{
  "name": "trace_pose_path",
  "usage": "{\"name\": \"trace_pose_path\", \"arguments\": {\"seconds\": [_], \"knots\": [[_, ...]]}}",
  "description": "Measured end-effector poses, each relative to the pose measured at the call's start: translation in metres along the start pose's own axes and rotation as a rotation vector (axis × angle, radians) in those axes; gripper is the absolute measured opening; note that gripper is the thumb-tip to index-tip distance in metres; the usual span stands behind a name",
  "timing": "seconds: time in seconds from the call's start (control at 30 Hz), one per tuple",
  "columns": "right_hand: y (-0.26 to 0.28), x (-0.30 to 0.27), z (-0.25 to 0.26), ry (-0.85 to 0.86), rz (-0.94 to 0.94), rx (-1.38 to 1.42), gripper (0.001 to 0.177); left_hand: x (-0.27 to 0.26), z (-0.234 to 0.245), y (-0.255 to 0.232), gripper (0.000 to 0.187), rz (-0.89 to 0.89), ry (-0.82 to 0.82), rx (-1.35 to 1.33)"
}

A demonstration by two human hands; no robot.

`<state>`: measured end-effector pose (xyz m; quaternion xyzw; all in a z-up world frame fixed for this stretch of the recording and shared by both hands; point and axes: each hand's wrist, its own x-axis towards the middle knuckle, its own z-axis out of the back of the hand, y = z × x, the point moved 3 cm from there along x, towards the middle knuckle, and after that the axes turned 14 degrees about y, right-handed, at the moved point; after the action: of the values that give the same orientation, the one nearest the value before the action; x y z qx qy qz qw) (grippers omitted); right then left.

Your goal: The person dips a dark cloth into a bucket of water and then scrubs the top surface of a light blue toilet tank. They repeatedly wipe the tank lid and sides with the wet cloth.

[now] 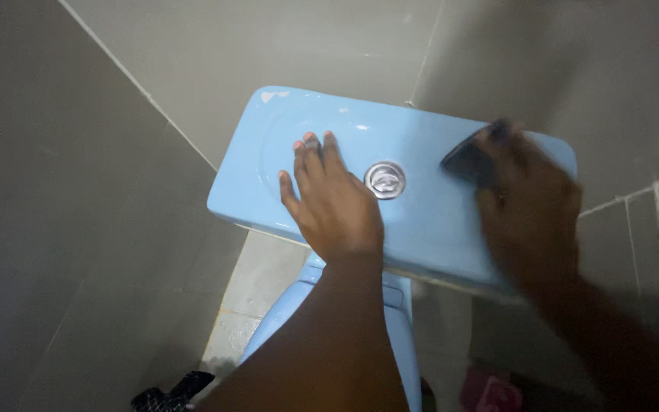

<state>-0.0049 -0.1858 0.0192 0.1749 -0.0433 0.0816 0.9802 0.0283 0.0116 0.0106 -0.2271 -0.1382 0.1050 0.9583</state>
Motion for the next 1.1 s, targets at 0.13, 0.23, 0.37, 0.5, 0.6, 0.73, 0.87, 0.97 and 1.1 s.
{"name": "trace_pose_path", "arguments": {"seconds": [0.13,0.23,0.37,0.5,0.6,0.73,0.87,0.97,1.1], "knots": [[-0.009,0.043,-0.004,-0.120,-0.108,-0.150,0.062,0.000,-0.002,0.000,0.048,-0.019,0.001,0.000],[0.020,0.034,-0.023,-0.147,0.048,-0.197,0.065,-0.002,-0.001,0.000,0.049,-0.062,-0.021,0.027],[0.039,-0.031,-0.031,0.044,0.091,-0.068,0.077,0.001,-0.003,-0.002,0.049,-0.027,-0.001,-0.005],[0.001,-0.045,-0.005,0.028,-0.054,-0.289,0.065,-0.002,0.000,-0.001,0.050,-0.036,0.032,-0.013],[-0.017,-0.020,0.001,-0.102,-0.169,-0.182,0.067,0.002,-0.003,-0.001,0.051,-0.011,0.074,0.019],[0.019,-0.001,-0.021,-0.037,-0.268,-0.152,0.071,-0.004,-0.002,0.001,0.047,-0.041,0.035,-0.001],[0.063,-0.041,-0.028,-0.027,-0.011,-0.045,0.072,0.005,0.001,-0.002,0.049,-0.032,0.063,-0.034],[0.029,-0.067,-0.014,0.014,-0.037,-0.057,0.068,-0.002,0.001,-0.001,0.051,-0.035,0.075,-0.042],[-0.008,-0.039,-0.004,-0.102,-0.166,-0.085,0.062,-0.001,-0.001,0.001,0.053,-0.045,0.085,-0.040]]}}
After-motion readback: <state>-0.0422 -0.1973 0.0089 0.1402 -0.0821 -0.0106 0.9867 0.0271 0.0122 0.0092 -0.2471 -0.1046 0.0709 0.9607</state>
